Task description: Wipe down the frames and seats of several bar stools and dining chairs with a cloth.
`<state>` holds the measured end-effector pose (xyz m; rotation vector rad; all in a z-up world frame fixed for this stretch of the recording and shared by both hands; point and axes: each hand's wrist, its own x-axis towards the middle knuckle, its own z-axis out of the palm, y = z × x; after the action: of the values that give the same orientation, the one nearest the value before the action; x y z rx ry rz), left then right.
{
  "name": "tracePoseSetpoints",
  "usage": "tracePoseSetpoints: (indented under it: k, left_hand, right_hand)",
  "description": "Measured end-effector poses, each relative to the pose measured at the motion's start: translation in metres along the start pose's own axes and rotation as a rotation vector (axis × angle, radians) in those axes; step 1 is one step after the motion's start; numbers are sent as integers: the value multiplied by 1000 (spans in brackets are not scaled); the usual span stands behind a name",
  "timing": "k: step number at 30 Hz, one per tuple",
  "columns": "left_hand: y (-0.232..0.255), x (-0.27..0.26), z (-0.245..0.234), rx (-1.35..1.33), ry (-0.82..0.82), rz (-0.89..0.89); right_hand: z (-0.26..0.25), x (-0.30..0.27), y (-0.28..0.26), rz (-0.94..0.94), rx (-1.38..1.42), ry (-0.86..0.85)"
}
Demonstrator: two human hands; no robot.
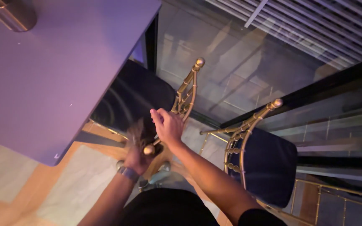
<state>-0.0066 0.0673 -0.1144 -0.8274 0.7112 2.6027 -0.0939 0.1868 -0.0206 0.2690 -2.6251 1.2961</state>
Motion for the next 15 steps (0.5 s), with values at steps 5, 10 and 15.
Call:
tracePoseSetpoints:
  k: [5,10,15]
  left_hand:
    - [-13,-24,9,290,237,323]
    - [18,-73,42,484,373,336]
    - [53,-93,68,619,101,428]
  right_hand:
    - [-2,0,3,69,140,-11]
    - [28,-7,81,127,619,2]
    - [-10,-14,56,321,1132,-307]
